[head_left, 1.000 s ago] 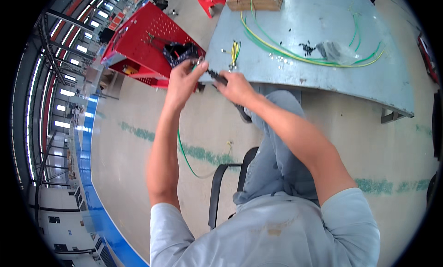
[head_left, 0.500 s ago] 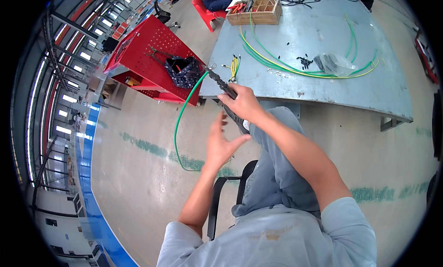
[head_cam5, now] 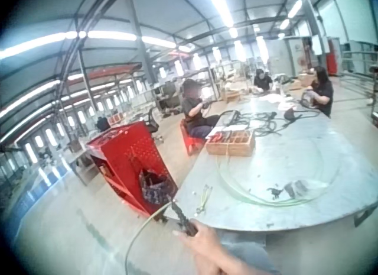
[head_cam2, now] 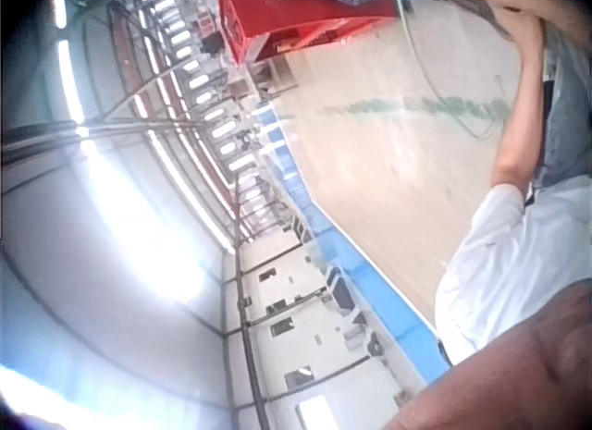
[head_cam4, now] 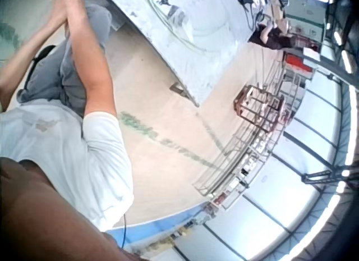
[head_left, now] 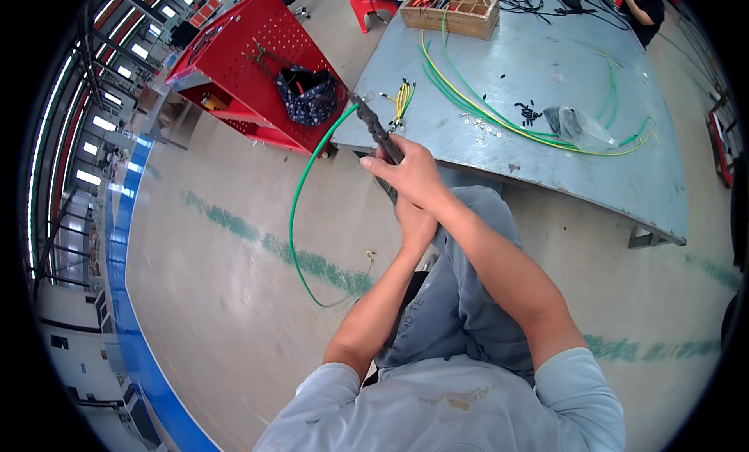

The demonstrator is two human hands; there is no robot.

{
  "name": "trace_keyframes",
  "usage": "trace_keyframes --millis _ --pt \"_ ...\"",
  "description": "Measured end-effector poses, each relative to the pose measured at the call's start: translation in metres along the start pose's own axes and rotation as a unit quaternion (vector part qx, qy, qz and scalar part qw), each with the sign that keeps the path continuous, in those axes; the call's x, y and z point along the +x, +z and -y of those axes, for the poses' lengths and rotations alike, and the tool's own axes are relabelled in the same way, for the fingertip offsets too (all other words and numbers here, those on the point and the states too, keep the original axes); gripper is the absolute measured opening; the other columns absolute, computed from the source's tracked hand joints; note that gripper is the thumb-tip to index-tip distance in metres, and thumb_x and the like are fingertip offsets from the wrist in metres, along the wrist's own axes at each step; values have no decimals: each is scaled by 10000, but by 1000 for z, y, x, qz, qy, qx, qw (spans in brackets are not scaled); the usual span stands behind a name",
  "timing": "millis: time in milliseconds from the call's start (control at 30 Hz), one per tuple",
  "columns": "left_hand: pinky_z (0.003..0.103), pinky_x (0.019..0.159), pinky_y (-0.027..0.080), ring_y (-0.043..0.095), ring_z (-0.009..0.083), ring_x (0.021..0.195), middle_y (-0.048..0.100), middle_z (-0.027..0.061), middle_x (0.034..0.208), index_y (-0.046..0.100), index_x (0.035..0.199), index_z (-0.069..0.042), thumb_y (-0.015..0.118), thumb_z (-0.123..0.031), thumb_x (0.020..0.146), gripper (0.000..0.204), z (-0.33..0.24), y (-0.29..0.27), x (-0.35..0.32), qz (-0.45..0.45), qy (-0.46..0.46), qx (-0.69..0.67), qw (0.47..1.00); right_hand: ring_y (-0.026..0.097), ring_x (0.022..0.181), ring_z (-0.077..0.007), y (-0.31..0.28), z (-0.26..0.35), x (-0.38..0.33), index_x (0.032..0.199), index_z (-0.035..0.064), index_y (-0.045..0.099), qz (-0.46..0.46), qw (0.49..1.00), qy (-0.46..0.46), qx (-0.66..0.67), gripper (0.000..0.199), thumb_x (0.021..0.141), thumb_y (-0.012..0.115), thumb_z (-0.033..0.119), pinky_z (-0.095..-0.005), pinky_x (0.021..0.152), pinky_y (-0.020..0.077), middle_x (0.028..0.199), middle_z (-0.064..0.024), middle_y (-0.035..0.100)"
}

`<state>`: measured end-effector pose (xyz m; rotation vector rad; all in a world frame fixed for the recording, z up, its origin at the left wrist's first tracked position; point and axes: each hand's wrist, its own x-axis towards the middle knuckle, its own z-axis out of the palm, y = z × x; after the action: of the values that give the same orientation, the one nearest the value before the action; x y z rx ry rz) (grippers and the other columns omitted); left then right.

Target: The person strips insulation from green and yellow wires using pliers, then crimps metal terminals onto the exposed ends. The finished wires are placed on the table alongside other completed units.

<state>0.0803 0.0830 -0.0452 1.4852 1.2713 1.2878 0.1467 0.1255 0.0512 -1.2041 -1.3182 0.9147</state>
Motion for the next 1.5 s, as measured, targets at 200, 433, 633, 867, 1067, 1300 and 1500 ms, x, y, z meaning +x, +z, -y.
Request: trace_keyframes --millis 200,433,633,867,1067,1300,1500 --pt "431 862 527 708 303 997 741 190 1036 671 1101 37 746 -184 896 312 15 12 -9 -57 41 12 997 619 707 -253 7 -11 4 875 13 637 -13 1000 13 -15 382 864 817 349 -382 673 508 725 -125 624" --pt "447 767 535 718 316 904 745 193 951 694 1044 30 768 -175 884 271 25 -9 -8 11 -21 131 991 659 805 -486 21 -28 4 943 -29 675 -18 999 38 -29 374 903 761 333 -493 715 521 819 -269 682" --pt "438 886 546 664 297 1130 694 153 1209 680 1244 -29 853 -215 862 458 -134 -97 -2 30 350 390 852 573 659 -338 0 -19 -17 940 -35 660 -42 998 -45 -8 361 922 750 313 -443 678 501 753 -228 651" --pt "406 858 547 660 297 1074 735 115 1125 708 1209 -35 781 -181 932 322 -187 -111 53 -51 347 415 839 643 780 -384 -12 1 -27 945 -21 630 7 999 35 0 344 922 729 308 -465 751 502 827 -234 662" --pt "337 782 560 719 218 830 750 170 936 698 1144 11 712 -96 989 189 -176 -100 73 39 200 234 951 656 860 -446 -18 -4 -27 1016 -8 619 30 999 2 -11 349 908 709 312 -505 786 495 851 -238 666" --pt "291 692 527 625 131 704 712 125 821 682 1093 22 701 -57 989 133 -168 -100 79 44 230 233 944 636 1097 -446 -30 0 -28 1250 -16 584 81 996 -7 -19 496 866 701 275 -496 947 484 1121 -253 673" --pt "223 726 481 577 47 817 694 -5 894 681 1121 40 666 -72 1031 145 -179 -107 76 85 183 226 953 624 1159 -430 -30 0 -26 1338 -15 573 87 995 -30 -25 566 850 688 246 -488 999 476 1218 -249 658"
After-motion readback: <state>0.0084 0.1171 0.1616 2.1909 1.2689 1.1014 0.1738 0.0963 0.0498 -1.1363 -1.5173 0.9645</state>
